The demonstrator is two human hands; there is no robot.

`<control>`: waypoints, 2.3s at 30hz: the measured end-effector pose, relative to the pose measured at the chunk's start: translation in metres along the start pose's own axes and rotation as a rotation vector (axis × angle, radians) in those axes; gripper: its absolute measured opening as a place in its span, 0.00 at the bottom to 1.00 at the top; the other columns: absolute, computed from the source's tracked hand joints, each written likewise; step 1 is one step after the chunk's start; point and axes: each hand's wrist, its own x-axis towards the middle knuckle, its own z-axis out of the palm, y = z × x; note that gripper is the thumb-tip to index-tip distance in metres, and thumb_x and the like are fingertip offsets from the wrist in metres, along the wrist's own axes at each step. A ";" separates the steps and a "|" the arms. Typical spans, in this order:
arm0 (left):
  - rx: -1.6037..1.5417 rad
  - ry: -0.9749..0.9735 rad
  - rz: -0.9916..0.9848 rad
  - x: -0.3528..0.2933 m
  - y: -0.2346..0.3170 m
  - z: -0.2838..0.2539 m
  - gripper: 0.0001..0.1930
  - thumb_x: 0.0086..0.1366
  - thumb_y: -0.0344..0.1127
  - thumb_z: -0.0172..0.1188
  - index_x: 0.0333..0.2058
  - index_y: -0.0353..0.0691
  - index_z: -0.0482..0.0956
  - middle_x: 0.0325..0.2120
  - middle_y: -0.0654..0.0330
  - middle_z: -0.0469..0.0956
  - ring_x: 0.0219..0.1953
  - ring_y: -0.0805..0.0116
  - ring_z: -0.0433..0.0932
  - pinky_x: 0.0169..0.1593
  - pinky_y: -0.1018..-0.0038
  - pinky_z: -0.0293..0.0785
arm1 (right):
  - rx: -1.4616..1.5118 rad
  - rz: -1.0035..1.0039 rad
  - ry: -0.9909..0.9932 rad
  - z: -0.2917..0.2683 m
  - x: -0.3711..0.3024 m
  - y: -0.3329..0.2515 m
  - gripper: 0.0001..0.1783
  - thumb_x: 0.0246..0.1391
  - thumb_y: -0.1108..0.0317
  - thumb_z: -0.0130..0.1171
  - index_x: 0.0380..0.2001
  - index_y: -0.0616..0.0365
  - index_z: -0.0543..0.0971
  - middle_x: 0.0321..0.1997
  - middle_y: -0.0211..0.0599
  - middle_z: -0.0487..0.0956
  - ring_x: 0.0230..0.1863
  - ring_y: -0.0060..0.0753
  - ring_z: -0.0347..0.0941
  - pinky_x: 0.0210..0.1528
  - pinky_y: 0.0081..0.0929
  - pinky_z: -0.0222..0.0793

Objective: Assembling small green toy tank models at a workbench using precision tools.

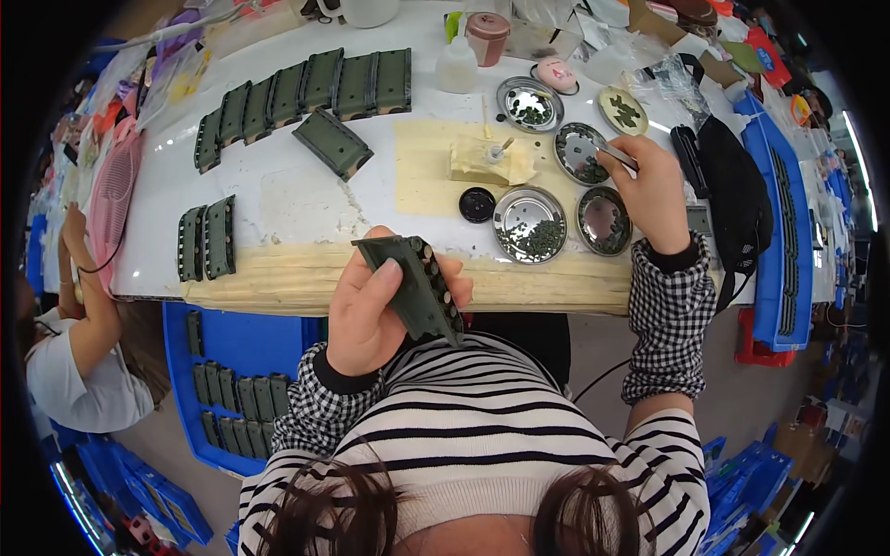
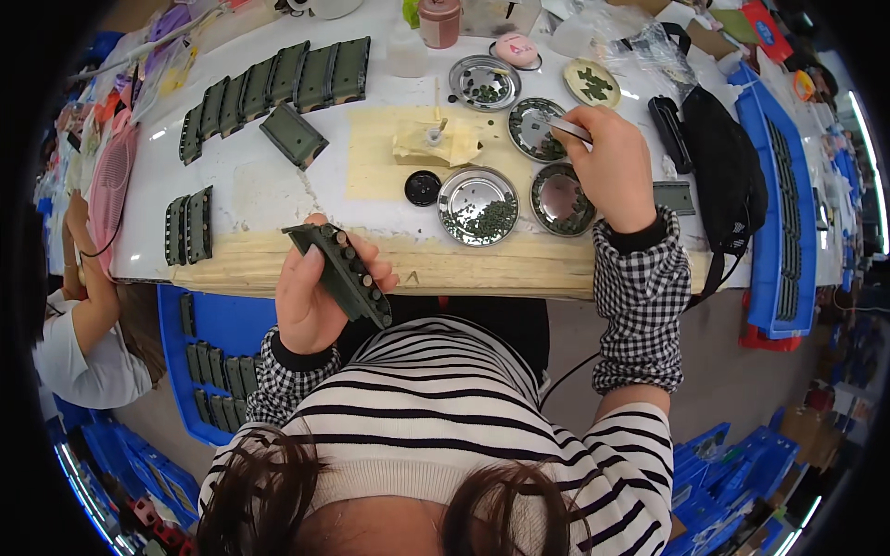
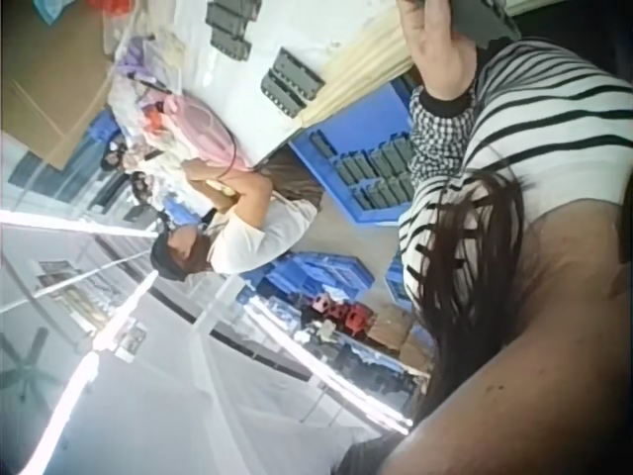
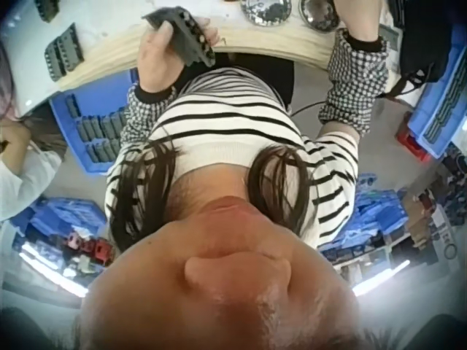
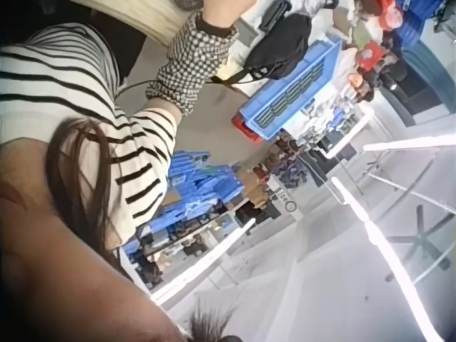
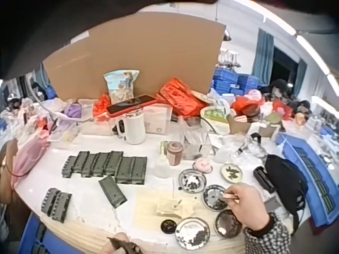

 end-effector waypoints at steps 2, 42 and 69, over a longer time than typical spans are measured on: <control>-0.033 0.029 -0.063 -0.002 -0.001 -0.005 0.12 0.73 0.37 0.43 0.49 0.36 0.65 0.42 0.48 0.75 0.41 0.56 0.80 0.50 0.59 0.78 | -0.032 0.001 -0.058 0.002 0.009 0.002 0.10 0.49 0.69 0.63 0.33 0.63 0.80 0.32 0.45 0.79 0.32 0.47 0.76 0.35 0.36 0.70; -0.131 0.096 -0.276 -0.002 0.005 0.006 0.20 0.68 0.38 0.56 0.53 0.35 0.64 0.34 0.54 0.79 0.36 0.67 0.81 0.43 0.70 0.81 | 0.911 0.033 -0.091 0.025 -0.054 -0.112 0.10 0.50 0.81 0.61 0.37 0.60 0.84 0.26 0.23 0.79 0.20 0.08 0.57 0.22 0.12 0.50; 0.572 0.025 0.000 -0.004 -0.006 0.005 0.19 0.66 0.26 0.57 0.54 0.32 0.66 0.40 0.55 0.79 0.42 0.69 0.79 0.48 0.74 0.76 | 0.941 0.202 -0.117 0.033 -0.069 -0.124 0.08 0.49 0.80 0.64 0.34 0.62 0.81 0.20 0.19 0.71 0.18 0.07 0.53 0.20 0.11 0.47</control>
